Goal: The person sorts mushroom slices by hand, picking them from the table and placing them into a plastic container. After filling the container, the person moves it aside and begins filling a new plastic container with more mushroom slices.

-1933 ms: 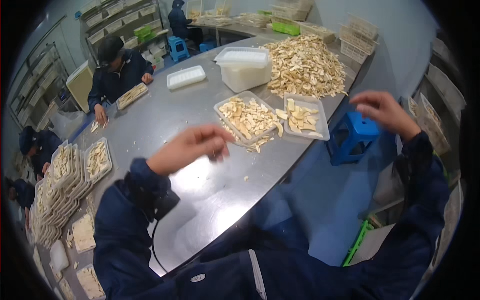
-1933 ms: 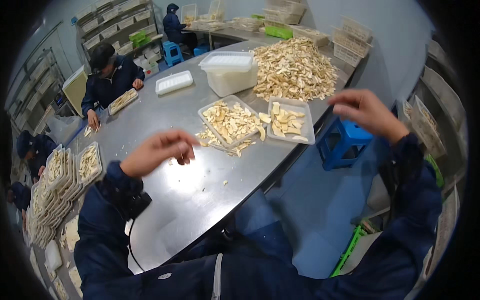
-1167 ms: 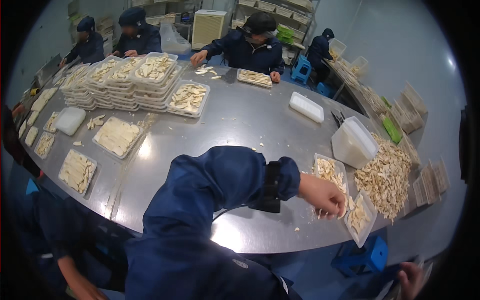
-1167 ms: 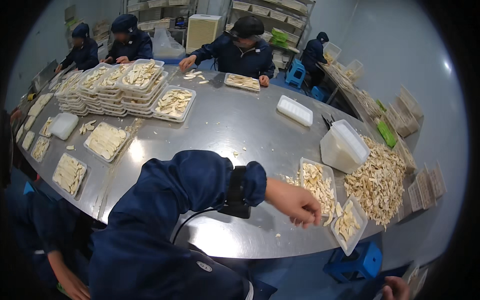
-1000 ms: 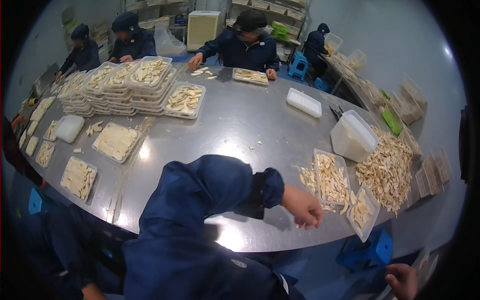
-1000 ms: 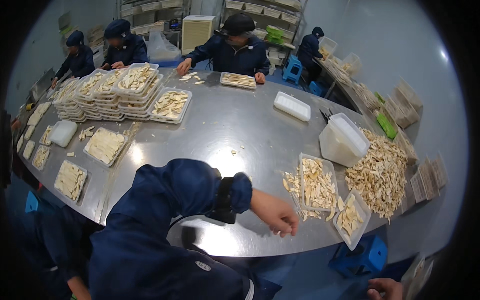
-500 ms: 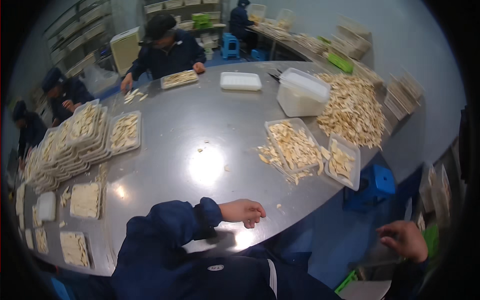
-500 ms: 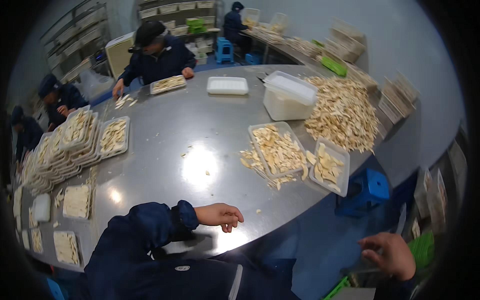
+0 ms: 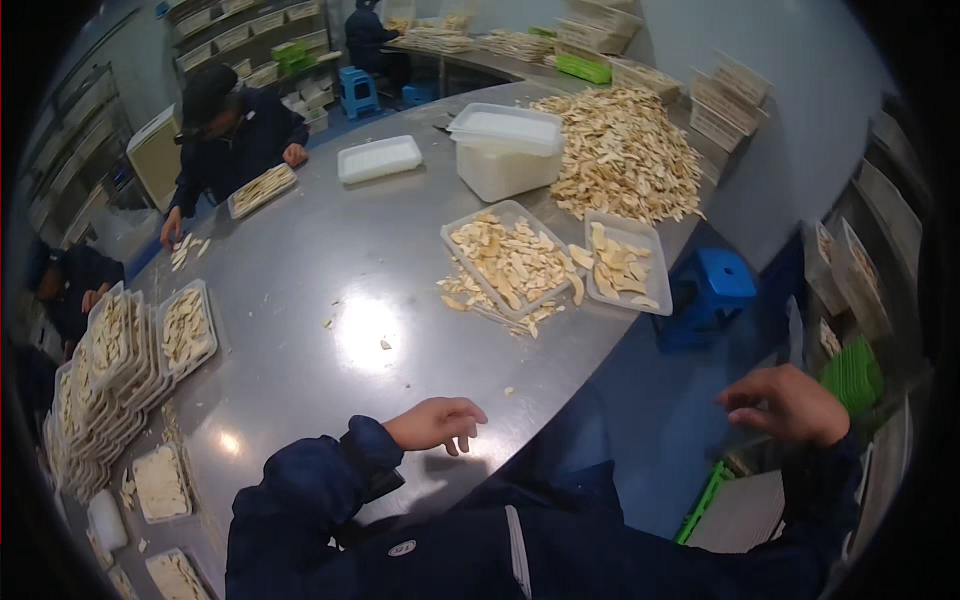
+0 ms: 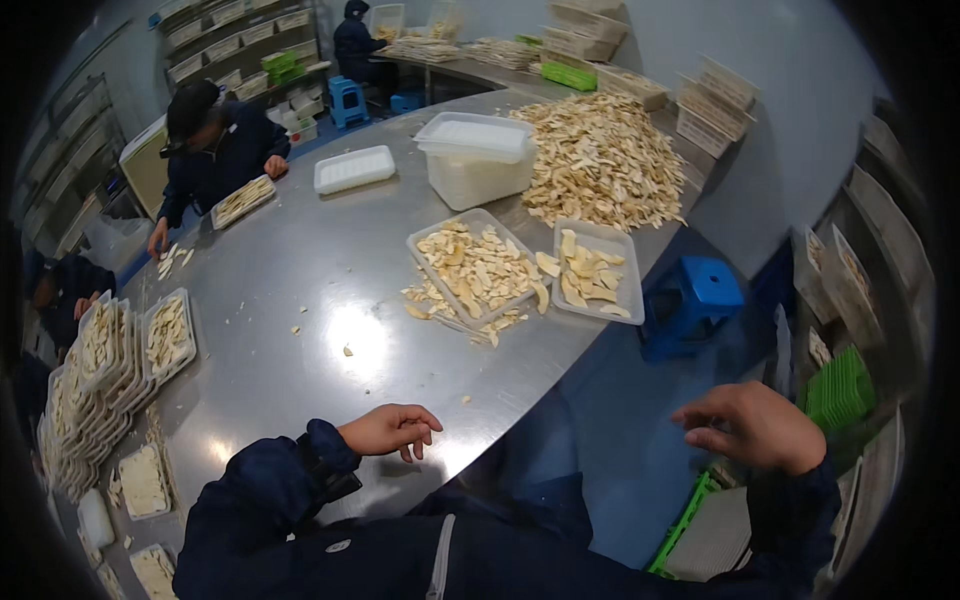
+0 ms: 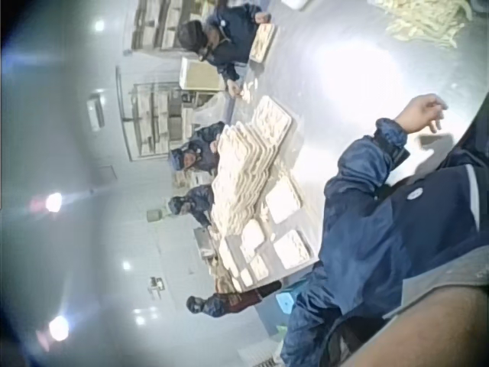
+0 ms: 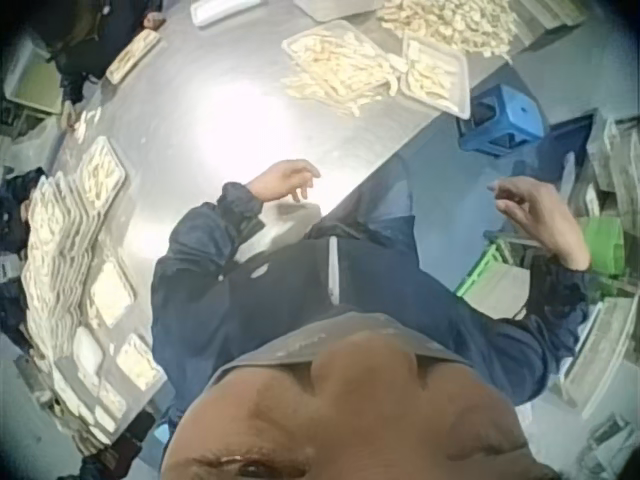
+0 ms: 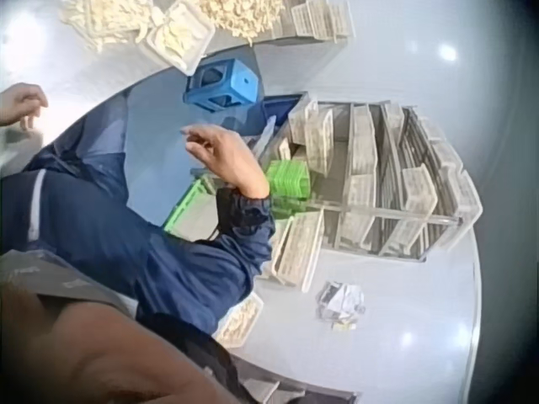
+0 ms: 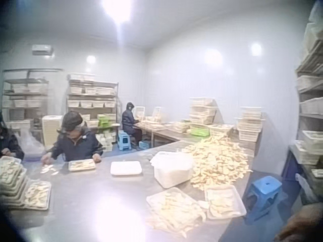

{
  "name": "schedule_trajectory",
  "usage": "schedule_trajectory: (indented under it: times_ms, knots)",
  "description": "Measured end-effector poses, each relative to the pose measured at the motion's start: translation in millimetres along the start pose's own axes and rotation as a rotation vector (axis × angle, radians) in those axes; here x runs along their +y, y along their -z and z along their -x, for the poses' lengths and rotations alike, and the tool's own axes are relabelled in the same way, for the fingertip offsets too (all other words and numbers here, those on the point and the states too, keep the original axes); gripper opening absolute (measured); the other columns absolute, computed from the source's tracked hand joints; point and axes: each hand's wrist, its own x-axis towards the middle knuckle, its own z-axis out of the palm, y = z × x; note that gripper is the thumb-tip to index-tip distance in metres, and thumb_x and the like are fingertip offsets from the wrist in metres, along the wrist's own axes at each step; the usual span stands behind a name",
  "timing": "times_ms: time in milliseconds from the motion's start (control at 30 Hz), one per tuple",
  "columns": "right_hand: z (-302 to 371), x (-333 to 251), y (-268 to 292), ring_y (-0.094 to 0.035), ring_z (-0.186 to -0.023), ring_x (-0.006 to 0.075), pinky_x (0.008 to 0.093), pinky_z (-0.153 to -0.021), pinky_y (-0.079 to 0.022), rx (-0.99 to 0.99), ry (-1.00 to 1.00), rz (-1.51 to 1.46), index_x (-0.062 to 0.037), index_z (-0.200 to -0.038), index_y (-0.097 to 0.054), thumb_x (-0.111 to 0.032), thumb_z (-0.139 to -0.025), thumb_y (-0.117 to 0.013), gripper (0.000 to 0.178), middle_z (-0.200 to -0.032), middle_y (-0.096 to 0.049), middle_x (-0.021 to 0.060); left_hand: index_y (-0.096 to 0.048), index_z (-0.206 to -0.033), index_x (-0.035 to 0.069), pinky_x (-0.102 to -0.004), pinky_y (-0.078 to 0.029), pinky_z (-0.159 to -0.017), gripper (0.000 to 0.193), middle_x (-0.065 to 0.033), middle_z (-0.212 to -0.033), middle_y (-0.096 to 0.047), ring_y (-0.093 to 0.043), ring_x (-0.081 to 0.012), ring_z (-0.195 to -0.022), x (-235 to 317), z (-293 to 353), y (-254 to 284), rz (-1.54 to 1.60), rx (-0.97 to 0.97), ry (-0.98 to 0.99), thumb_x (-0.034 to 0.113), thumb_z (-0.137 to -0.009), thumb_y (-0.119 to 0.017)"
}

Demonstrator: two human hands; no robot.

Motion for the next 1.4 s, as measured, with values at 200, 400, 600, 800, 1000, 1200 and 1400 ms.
schedule_trajectory:
  times_ms: [200, 400, 600, 800, 1000, 1200, 1400]
  knots:
    - [2, 5, -2, -0.072, -0.089, 0.0319, 0.0395, -0.080, -0.056, -0.034, -0.037, -0.016, -0.0054, -0.117, -0.073, -0.018, -0.089, -0.074, 0.031, -0.099, -0.074, 0.0144, -0.058, -0.129, 0.001, -0.0267, -0.059, -0.069, 0.029, -0.0058, -0.098, -0.064, -0.067, -0.0127, -0.084, 5, 3, -1, -0.015, 0.028, 0.036, 0.019, -0.108, -0.049]
    - [3, 10, -3, -0.072, -0.091, 0.0316, 0.0395, -0.082, -0.056, -0.055, -0.047, -0.051, -0.0056, -0.118, -0.073, -0.018, -0.089, -0.073, 0.031, -0.100, -0.074, 0.0144, -0.059, -0.129, 0.001, -0.0262, -0.059, -0.068, 0.028, -0.0054, -0.097, -0.063, -0.067, -0.0123, -0.083, 5, 2, -1, -0.014, 0.035, 0.028, 0.018, -0.109, -0.048]
    - [6, 17, -8, -0.071, -0.092, 0.0317, 0.0400, -0.082, -0.056, -0.083, -0.044, -0.032, -0.0063, -0.119, -0.072, -0.021, -0.091, -0.073, 0.033, -0.101, -0.074, 0.0142, -0.059, -0.128, 0.001, -0.0260, -0.059, -0.068, 0.028, -0.0052, -0.097, -0.063, -0.067, -0.0119, -0.083, 4, 1, -3, -0.011, 0.045, 0.031, 0.018, -0.109, -0.048]
    - [7, 17, -8, -0.071, -0.094, 0.0322, 0.0409, -0.083, -0.056, -0.104, -0.046, -0.022, -0.0065, -0.120, -0.071, -0.024, -0.092, -0.072, 0.033, -0.102, -0.074, 0.0142, -0.059, -0.128, 0.001, -0.0260, -0.059, -0.067, 0.027, -0.0048, -0.096, -0.063, -0.067, -0.0119, -0.082, 4, 1, -4, -0.012, 0.056, 0.029, 0.017, -0.108, -0.048]
    - [9, 22, -10, -0.071, -0.096, 0.0326, 0.0406, -0.084, -0.056, -0.109, -0.032, -0.031, -0.0066, -0.122, -0.070, -0.026, -0.093, -0.071, 0.035, -0.103, -0.074, 0.0144, -0.059, -0.128, 0.001, -0.0258, -0.058, -0.067, 0.028, -0.0043, -0.096, -0.063, -0.067, -0.0118, -0.082, 4, 1, -4, -0.017, 0.061, 0.027, 0.017, -0.108, -0.048]
    - [11, 26, -12, -0.071, -0.097, 0.0328, 0.0408, -0.084, -0.056, -0.121, -0.032, -0.016, -0.0067, -0.122, -0.070, -0.028, -0.093, -0.071, 0.036, -0.104, -0.074, 0.0147, -0.060, -0.127, 0.001, -0.0256, -0.058, -0.067, 0.028, -0.0040, -0.095, -0.063, -0.067, -0.0116, -0.081, 3, 0, -4, -0.025, 0.069, 0.035, 0.018, -0.108, -0.048]
    - [12, 29, -13, -0.071, -0.099, 0.0334, 0.0405, -0.086, -0.056, -0.121, -0.039, -0.010, -0.0065, -0.122, -0.070, -0.029, -0.093, -0.072, 0.037, -0.108, -0.074, 0.0149, -0.060, -0.127, 0.002, -0.0256, -0.058, -0.067, 0.027, -0.0038, -0.095, -0.063, -0.067, -0.0116, -0.080, 7, 2, -5, -0.027, 0.073, 0.041, 0.018, -0.109, -0.048]
